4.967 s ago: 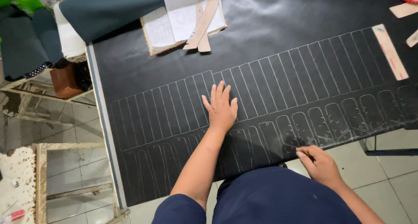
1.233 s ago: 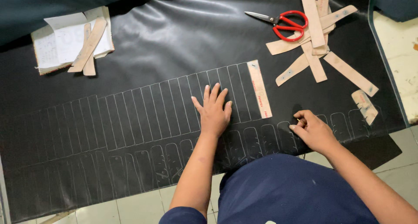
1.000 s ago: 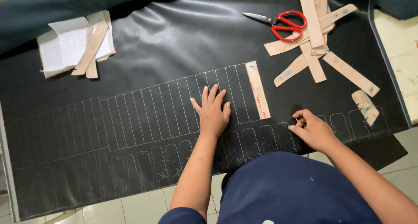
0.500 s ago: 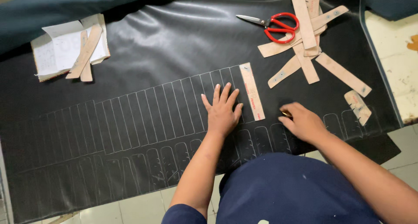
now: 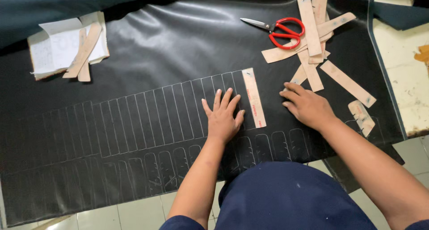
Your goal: The person uses a ruler and a pencil to draw straight lines on a large black sheet laid on a table. They repeatedly reposition the ruler and draw lines, then use a curved template to mark curved shapes on the same sheet.
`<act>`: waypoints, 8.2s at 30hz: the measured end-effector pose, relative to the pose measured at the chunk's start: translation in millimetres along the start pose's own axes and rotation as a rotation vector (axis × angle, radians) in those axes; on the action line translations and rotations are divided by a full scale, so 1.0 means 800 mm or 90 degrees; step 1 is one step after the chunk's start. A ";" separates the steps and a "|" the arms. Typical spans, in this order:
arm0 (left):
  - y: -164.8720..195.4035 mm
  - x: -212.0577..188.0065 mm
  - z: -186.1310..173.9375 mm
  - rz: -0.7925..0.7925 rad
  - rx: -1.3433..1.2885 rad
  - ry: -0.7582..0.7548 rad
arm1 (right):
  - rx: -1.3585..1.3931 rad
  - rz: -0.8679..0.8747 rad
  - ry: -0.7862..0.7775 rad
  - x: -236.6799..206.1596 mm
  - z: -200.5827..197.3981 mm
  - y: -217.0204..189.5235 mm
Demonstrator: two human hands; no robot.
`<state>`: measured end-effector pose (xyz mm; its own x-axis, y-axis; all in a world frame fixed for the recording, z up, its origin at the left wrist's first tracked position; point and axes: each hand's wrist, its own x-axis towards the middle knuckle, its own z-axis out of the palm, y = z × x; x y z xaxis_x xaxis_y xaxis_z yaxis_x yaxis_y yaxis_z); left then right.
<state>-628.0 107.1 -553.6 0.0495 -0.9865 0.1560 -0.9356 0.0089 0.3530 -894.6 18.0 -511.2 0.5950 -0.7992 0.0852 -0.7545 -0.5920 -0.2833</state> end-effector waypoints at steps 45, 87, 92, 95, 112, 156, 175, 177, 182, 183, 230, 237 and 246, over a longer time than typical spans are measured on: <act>0.041 0.029 0.015 0.105 -0.072 -0.092 | 0.134 0.107 -0.105 -0.043 0.027 -0.028; 0.037 0.041 0.013 0.128 0.001 -0.174 | 0.503 0.164 0.029 0.158 -0.013 -0.030; 0.038 0.041 0.009 0.121 -0.006 -0.175 | 0.521 0.180 0.007 0.167 -0.004 -0.030; 0.039 0.042 0.008 0.126 -0.004 -0.168 | 0.474 0.185 0.001 0.166 -0.001 -0.028; 0.038 0.043 0.012 0.126 -0.007 -0.156 | 0.217 0.030 0.114 0.131 0.004 -0.015; 0.072 0.021 0.021 0.284 0.022 -0.149 | 0.129 0.095 0.090 -0.043 0.010 -0.014; 0.011 -0.027 -0.008 0.084 0.029 -0.052 | -0.085 0.375 0.059 -0.137 -0.002 0.141; 0.026 -0.024 -0.004 0.116 -0.009 -0.048 | -0.077 0.450 0.031 -0.158 -0.003 0.149; 0.071 -0.014 0.019 0.190 -0.084 -0.037 | 0.068 0.554 -0.016 -0.165 -0.010 0.148; 0.077 -0.013 0.023 0.179 -0.094 -0.035 | 0.116 0.569 -0.044 -0.161 -0.015 0.143; 0.114 -0.003 0.041 0.020 -0.137 -0.047 | 0.145 0.153 0.000 -0.087 0.023 0.020; 0.114 -0.004 0.040 0.026 -0.137 -0.043 | 0.140 0.165 -0.021 -0.086 0.020 0.019; 0.113 -0.004 0.040 0.026 -0.138 -0.049 | 0.149 0.157 -0.004 -0.088 0.023 0.021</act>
<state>-724.2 105.6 -551.6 -0.0211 -0.9941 0.1063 -0.8388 0.0755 0.5393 -943.8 66.4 -539.8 0.4046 -0.9143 -0.0195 -0.7928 -0.3401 -0.5057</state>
